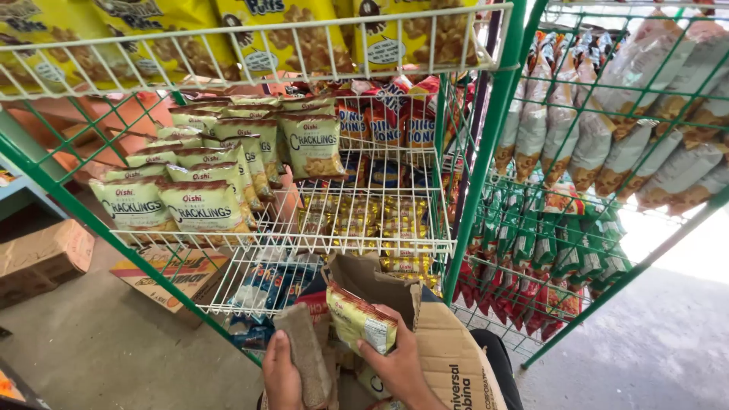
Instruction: Wiping bags of snacks with a cloth and arranging them on a retail display rack.
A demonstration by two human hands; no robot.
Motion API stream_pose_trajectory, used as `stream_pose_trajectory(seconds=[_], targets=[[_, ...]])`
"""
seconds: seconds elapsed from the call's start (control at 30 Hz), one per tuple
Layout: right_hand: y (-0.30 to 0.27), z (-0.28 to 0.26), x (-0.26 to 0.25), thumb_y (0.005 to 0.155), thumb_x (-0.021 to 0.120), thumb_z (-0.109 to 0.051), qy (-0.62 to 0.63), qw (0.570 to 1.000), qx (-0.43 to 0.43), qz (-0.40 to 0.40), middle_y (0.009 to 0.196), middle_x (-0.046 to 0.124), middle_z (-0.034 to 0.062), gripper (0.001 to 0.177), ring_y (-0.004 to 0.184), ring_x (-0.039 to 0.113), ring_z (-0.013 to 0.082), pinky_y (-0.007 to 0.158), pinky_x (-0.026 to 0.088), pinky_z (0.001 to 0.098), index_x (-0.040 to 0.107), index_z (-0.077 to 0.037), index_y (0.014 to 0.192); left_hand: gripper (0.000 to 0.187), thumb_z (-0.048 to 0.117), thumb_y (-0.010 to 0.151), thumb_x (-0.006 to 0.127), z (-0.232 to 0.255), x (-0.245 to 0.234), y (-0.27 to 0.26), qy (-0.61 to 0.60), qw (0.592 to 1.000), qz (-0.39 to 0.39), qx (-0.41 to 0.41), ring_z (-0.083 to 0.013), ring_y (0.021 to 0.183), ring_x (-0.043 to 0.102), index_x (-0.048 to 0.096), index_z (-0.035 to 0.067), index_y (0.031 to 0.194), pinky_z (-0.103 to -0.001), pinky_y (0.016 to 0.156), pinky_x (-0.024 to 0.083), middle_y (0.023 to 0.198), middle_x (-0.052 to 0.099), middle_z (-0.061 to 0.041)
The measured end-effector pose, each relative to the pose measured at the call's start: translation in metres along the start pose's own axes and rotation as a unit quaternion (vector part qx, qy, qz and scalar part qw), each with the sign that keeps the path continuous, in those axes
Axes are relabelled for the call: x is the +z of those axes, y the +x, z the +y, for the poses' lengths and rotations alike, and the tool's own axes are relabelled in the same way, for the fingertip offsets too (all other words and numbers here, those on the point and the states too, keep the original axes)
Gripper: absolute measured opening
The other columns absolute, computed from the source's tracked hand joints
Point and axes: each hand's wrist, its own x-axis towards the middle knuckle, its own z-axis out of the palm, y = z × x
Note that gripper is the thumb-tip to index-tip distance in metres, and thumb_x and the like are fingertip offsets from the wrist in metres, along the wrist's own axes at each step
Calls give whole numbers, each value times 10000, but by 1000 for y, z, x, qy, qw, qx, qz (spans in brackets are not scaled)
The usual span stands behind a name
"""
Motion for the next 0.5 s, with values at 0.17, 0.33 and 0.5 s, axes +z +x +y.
stream_pose_trajectory(seconds=[0.17, 0.33, 0.5], targets=[[4, 3, 0, 746, 810, -1, -88, 995, -38, -38, 1228, 723, 95, 595, 1120, 686, 161, 975, 537, 326, 591, -24, 1298, 320, 227, 971, 649, 84, 71, -52, 116, 985, -79, 102, -178, 959, 672, 659, 6, 1204, -335, 853, 539, 1075, 724, -98], [-8, 26, -4, 720, 793, 8, -109, 991, -5, -74, 1154, 758, 78, 609, 1076, 691, 145, 963, 544, 320, 615, -46, 1300, 375, 188, 824, 799, 137, 111, -105, 300, 875, -170, 339, -310, 907, 681, 628, 22, 1113, -372, 807, 550, 992, 666, -147], [-4, 15, -2, 696, 755, 55, -69, 992, 1, -108, 1135, 773, 82, 634, 1024, 684, 132, 923, 553, 299, 645, -47, 1312, 301, 150, 866, 766, 140, 102, -98, 344, 881, -52, 320, -368, 914, 683, 649, 7, 1104, -428, 772, 541, 985, 670, -174]])
